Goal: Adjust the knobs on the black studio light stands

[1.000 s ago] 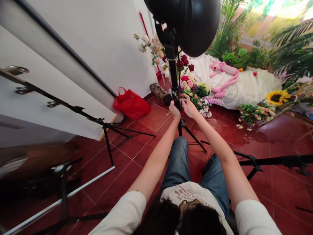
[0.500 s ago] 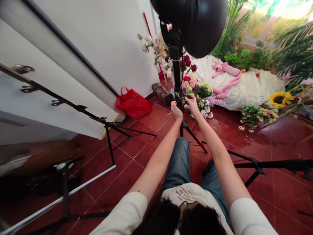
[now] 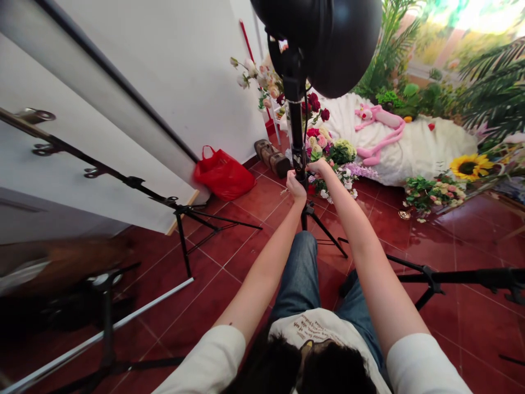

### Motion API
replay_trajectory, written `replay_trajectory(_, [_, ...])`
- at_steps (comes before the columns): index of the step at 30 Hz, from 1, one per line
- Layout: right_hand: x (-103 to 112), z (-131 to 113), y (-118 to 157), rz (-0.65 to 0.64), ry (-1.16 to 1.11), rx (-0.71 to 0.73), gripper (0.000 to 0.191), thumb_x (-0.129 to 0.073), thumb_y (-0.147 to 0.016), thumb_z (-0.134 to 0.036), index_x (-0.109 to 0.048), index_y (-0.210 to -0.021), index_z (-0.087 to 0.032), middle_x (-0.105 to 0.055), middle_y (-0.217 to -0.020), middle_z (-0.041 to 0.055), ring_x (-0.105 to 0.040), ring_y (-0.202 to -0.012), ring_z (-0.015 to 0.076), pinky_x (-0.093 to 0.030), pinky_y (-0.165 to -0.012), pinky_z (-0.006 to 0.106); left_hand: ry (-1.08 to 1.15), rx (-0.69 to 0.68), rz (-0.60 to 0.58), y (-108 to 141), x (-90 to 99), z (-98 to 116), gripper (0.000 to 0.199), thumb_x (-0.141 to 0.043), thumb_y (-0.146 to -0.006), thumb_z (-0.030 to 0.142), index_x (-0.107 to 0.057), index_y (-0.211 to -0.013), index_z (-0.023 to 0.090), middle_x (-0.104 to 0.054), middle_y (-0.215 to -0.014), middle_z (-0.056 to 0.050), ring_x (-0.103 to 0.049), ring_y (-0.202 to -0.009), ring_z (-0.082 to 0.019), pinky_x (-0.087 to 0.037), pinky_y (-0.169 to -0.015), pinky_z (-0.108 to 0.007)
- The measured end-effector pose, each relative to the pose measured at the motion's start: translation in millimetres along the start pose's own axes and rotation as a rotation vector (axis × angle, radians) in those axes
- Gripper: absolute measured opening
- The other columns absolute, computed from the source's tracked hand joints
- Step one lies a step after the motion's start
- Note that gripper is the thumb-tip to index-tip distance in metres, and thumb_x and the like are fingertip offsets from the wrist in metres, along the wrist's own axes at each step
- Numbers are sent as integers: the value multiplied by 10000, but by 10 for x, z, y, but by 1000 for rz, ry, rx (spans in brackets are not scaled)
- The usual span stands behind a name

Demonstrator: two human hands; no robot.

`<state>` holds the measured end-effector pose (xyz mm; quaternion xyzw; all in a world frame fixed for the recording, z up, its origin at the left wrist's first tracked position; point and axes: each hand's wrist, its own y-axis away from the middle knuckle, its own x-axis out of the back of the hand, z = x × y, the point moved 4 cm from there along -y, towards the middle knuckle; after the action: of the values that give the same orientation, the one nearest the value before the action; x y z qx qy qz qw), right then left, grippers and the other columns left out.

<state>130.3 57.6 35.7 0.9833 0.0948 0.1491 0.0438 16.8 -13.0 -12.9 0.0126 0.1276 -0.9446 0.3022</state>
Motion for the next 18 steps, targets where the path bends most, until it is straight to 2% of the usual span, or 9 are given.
replay_trajectory(2, [-4,61,105,10,-101,-66,142,-663,-769,-94,-559,-725,-181,-458,-494,-61,-379,-438,68,-380,-428,206,2,-16,5,8,1,-1,389,-218,-991,374,-513,-788,225,-642,-857,-57,-621,-895,-175,-456,-888,-281])
replay_trajectory(4, [-44,135,262,26,-234,-86,59,-626,-819,-162,-602,-858,-199,-623,-670,-30,-525,-542,83,-478,-523,195,14,-22,7,15,-4,-10,392,-221,-993,394,-519,-801,223,-643,-857,-51,-620,-883,-170,-453,-877,-274])
replay_trajectory(7, [-142,260,433,90,-542,-47,153,-549,-872,-188,-594,-1009,-241,-708,-854,-51,-634,-694,66,-523,-663,173,49,-16,5,16,-14,-27,381,-236,-994,387,-524,-811,218,-640,-845,-44,-618,-861,-163,-453,-855,-265])
replay_trajectory(11, [-323,412,379,204,-926,-40,194,-536,-887,-173,-592,-1061,-237,-705,-750,-85,-629,-627,69,-495,-617,161,58,-25,23,10,-6,-25,361,-259,-995,336,-533,-797,209,-639,-825,-46,-617,-851,-170,-452,-843,-266])
replay_trajectory(15, [-443,414,221,296,-1093,6,189,-538,-931,-266,-597,-1105,-223,-668,-665,-100,-625,-594,89,-523,-643,190,56,-39,17,17,2,1,349,-261,-987,291,-540,-797,203,-654,-840,-54,-624,-865,-171,-454,-857,-267])
replay_trajectory(18, [-470,395,176,387,-1144,-13,224,-454,-985,-306,-586,-1133,-201,-627,-614,-98,-597,-535,89,-518,-615,194,59,-30,14,31,11,26,349,-261,-983,276,-538,-784,201,-661,-841,-59,-629,-865,-172,-457,-860,-269])
